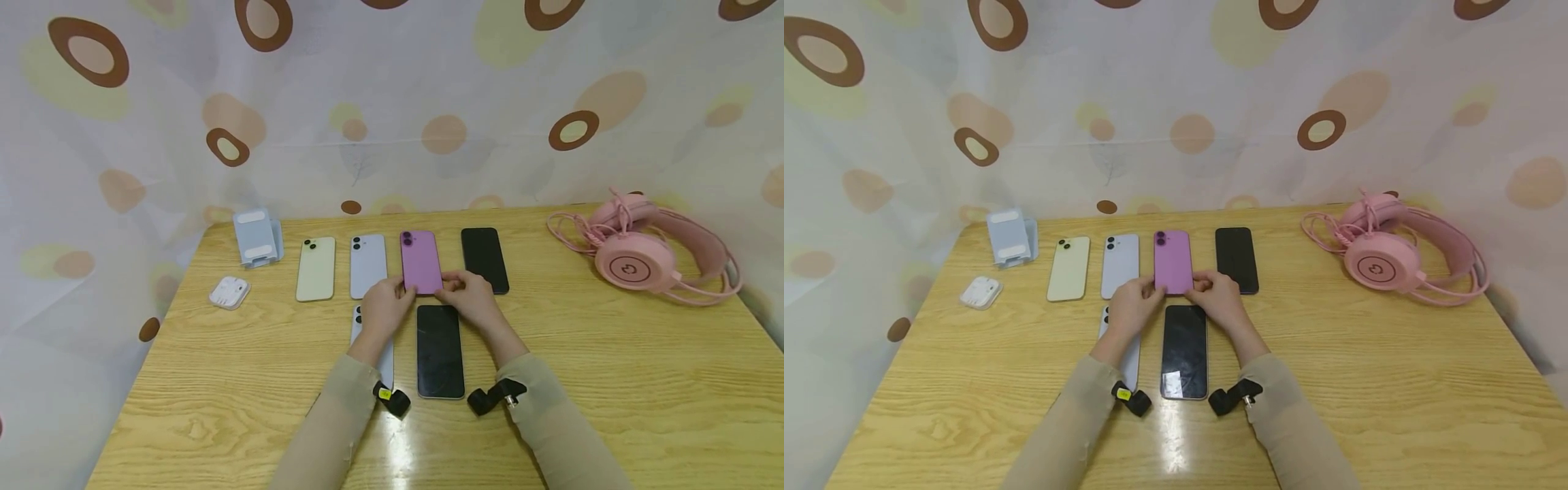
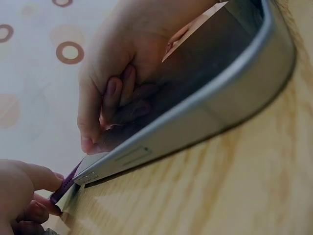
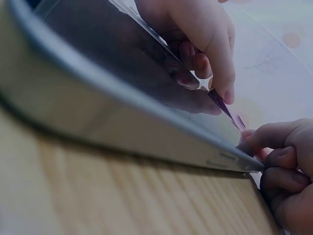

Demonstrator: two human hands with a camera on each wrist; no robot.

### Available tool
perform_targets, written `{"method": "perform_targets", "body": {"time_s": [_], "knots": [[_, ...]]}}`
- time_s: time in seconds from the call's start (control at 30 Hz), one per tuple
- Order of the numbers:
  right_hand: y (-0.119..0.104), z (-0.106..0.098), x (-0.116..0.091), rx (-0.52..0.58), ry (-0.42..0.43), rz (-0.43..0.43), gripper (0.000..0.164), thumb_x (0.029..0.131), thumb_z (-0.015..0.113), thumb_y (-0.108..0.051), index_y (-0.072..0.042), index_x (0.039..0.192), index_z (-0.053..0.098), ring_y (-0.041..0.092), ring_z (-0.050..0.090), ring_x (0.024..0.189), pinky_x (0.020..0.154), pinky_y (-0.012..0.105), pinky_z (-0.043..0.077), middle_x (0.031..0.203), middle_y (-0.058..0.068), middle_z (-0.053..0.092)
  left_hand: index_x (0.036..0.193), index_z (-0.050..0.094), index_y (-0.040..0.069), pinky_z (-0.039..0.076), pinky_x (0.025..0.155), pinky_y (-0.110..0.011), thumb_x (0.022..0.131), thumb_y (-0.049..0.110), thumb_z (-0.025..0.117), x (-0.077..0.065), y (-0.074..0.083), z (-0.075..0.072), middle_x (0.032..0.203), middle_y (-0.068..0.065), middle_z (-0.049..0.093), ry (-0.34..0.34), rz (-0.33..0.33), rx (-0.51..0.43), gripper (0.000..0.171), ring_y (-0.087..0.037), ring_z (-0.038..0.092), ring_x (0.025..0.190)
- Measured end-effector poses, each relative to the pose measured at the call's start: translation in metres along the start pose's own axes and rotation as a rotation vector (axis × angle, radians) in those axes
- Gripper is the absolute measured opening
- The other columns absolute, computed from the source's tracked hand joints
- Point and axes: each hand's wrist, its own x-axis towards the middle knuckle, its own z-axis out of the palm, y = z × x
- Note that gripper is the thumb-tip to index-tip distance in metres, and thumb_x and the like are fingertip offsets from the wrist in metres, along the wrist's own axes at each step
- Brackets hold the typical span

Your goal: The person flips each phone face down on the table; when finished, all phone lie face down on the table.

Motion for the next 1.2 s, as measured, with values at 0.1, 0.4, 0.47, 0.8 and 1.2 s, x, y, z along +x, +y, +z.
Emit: {"method": "perform_targets", "body": {"time_s": [0.1,0.4,0.47,0.8,1.2], "knots": [[0.0,0.0,0.0,0.01,-0.002,0.009,0.04,0.08,0.075,-0.016,0.0,0.116,0.066,0.017,0.057,0.076,0.076,0.032,0.042,0.081,0.004,0.065,0.115,0.069,0.005,0.039,0.056,-0.03,0.092,0.034,0.063,0.0,0.0,-0.001,0.06,0.001,0.047,-0.012,-0.006,0.002,0.038,-0.017,0.05,0.064],[-0.001,-0.001,-0.001,0.031,-0.005,0.014,0.039,0.08,0.075,-0.014,0.002,0.115,0.064,0.017,0.056,0.074,0.072,0.031,0.042,0.081,0.006,0.064,0.118,0.068,0.006,0.047,0.064,-0.036,0.091,0.033,0.065,0.0,0.001,-0.002,0.077,-0.006,0.065,-0.026,-0.015,0.0,0.039,-0.019,0.056,0.073],[-0.001,-0.001,-0.001,0.034,-0.005,0.018,0.039,0.08,0.075,-0.013,0.001,0.115,0.064,0.017,0.055,0.074,0.071,0.03,0.042,0.081,0.006,0.063,0.119,0.068,0.007,0.047,0.065,-0.036,0.09,0.033,0.066,0.0,0.001,-0.002,0.078,-0.005,0.066,-0.024,-0.012,0.007,0.038,-0.018,0.057,0.074],[0.0,-0.002,-0.001,0.024,-0.007,0.028,0.039,0.082,0.074,-0.015,0.0,0.116,0.064,0.019,0.056,0.078,0.075,0.032,0.041,0.084,0.007,0.064,0.12,0.066,0.007,0.045,0.061,-0.034,0.089,0.03,0.066,0.003,0.002,-0.002,0.062,0.001,0.05,-0.049,-0.011,0.011,0.039,-0.017,0.051,0.064],[0.0,-0.02,-0.017,0.034,-0.07,-0.138,0.024,0.085,0.072,-0.011,-0.004,0.108,0.071,0.019,0.054,0.077,0.07,0.032,0.041,0.083,0.003,0.063,0.118,0.067,0.009,0.031,0.051,-0.023,0.089,0.022,0.067,-0.013,0.004,-0.014,0.06,0.006,0.043,-0.144,0.094,-0.2,0.032,-0.008,0.039,0.053]]}}
